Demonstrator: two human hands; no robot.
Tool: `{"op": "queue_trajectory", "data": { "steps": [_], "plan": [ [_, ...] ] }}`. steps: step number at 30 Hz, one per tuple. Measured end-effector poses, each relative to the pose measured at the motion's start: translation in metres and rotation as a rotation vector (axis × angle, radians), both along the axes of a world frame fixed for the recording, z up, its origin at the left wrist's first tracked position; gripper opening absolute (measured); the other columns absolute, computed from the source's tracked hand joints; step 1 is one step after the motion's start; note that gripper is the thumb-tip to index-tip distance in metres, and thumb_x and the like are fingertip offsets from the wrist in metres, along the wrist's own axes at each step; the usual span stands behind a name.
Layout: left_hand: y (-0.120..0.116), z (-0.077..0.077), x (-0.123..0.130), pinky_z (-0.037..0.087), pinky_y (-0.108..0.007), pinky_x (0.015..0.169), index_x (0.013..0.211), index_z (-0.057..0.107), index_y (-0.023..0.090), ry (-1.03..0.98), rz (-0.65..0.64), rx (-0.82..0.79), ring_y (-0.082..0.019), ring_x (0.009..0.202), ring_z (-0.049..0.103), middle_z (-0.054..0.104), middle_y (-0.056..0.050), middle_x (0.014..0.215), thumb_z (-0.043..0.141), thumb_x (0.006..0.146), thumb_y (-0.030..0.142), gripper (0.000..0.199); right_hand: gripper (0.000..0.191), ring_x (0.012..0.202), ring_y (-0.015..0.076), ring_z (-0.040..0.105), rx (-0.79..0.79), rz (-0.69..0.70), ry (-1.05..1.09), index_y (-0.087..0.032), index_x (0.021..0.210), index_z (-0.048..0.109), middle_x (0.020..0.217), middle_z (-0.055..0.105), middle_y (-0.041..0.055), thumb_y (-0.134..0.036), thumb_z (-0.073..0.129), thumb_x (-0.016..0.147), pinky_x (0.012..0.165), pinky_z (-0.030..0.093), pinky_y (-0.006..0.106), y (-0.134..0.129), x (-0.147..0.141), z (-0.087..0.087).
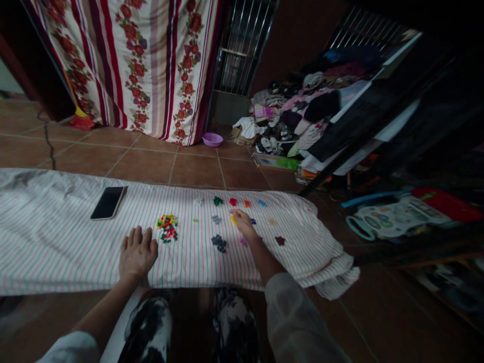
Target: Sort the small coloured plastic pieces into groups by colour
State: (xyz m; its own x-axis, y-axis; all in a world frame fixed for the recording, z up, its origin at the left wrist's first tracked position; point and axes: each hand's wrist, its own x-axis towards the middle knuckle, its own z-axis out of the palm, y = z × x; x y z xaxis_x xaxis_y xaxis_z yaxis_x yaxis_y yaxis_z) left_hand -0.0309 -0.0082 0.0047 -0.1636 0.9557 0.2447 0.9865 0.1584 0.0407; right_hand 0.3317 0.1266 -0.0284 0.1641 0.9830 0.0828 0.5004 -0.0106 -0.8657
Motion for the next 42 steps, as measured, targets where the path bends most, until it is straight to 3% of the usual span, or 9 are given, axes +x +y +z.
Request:
{"op": "queue_trajectory", "data": {
  "steps": [5,10,15,19,22,26,32,42],
  "plan": [
    [0.000,0.000,0.000,0.026,-0.045,0.109,0.131,0.050,0.014,-0.015,0.006,0.008,-0.030,0.133,0.036,0.047,-0.018,0.139,0.034,0.087,0.034,0.051,0.032,0.067,0.0142,0.062,-0.018,-0.036,0.032,-0.018,0.096,0.065,0.079,0.067,0.0030,-0.032,0.045,0.077,0.061,0.049,0.025,-0.001,0.014,0.008],
    [0.001,-0.003,-0.001,0.026,-0.046,0.109,0.131,0.051,0.014,-0.036,0.009,0.004,-0.030,0.134,0.035,0.047,-0.018,0.139,0.034,0.087,0.034,0.051,0.024,0.072,0.0165,0.060,0.122,-0.062,-0.250,-0.020,0.085,0.067,0.079,0.066,0.0032,-0.033,0.051,0.074,0.070,0.048,0.028,-0.022,0.025,0.024],
    [0.000,-0.002,-0.001,0.026,-0.047,0.109,0.131,0.051,0.013,-0.044,-0.008,0.015,-0.032,0.134,0.035,0.046,-0.020,0.139,0.033,0.088,0.034,0.051,0.021,0.066,0.0156,0.058,0.104,0.140,-0.475,-0.020,0.077,0.069,0.071,0.064,0.0018,-0.030,0.050,0.077,0.065,0.045,0.026,-0.048,0.022,0.029],
    [0.000,-0.004,-0.001,0.025,-0.047,0.109,0.131,0.050,0.013,-0.044,-0.010,0.029,-0.031,0.134,0.035,0.047,-0.019,0.139,0.034,0.087,0.034,0.051,0.020,0.072,0.0163,0.060,0.143,0.165,-0.520,-0.020,0.079,0.070,0.075,0.066,0.0026,-0.023,0.050,0.078,0.071,0.046,0.026,-0.052,0.013,0.033],
    [0.000,-0.006,-0.002,0.025,-0.047,0.109,0.131,0.050,0.015,-0.054,-0.008,0.041,-0.030,0.135,0.034,0.047,-0.017,0.139,0.036,0.087,0.035,0.051,0.021,0.080,0.0167,0.061,0.189,0.206,-0.470,-0.021,0.083,0.070,0.083,0.068,0.0035,-0.018,0.049,0.079,0.077,0.046,0.028,-0.049,-0.005,0.042],
    [0.000,-0.008,-0.003,0.025,-0.046,0.109,0.130,0.051,0.015,-0.078,-0.012,0.060,-0.030,0.134,0.035,0.047,-0.017,0.139,0.036,0.087,0.035,0.050,0.022,0.083,0.0159,0.061,0.220,0.348,-0.402,-0.022,0.087,0.069,0.086,0.067,0.0031,-0.015,0.050,0.080,0.078,0.046,0.027,-0.045,-0.049,0.050],
    [0.001,-0.006,-0.003,0.025,-0.046,0.110,0.130,0.051,0.013,-0.088,-0.015,0.053,-0.030,0.134,0.036,0.047,-0.018,0.139,0.036,0.087,0.034,0.050,0.020,0.082,0.0150,0.059,0.200,0.505,-0.415,-0.021,0.090,0.068,0.086,0.065,0.0030,-0.014,0.051,0.083,0.076,0.045,0.026,-0.042,-0.114,0.040],
    [0.002,-0.009,-0.003,0.027,-0.047,0.108,0.130,0.051,0.014,-0.048,-0.015,0.071,-0.032,0.133,0.037,0.047,-0.020,0.139,0.037,0.088,0.035,0.049,0.021,0.086,0.0152,0.058,0.168,0.538,-0.472,-0.020,0.094,0.066,0.090,0.062,0.0041,-0.011,0.049,0.085,0.079,0.044,0.026,-0.034,-0.170,0.031]
  ]
}}
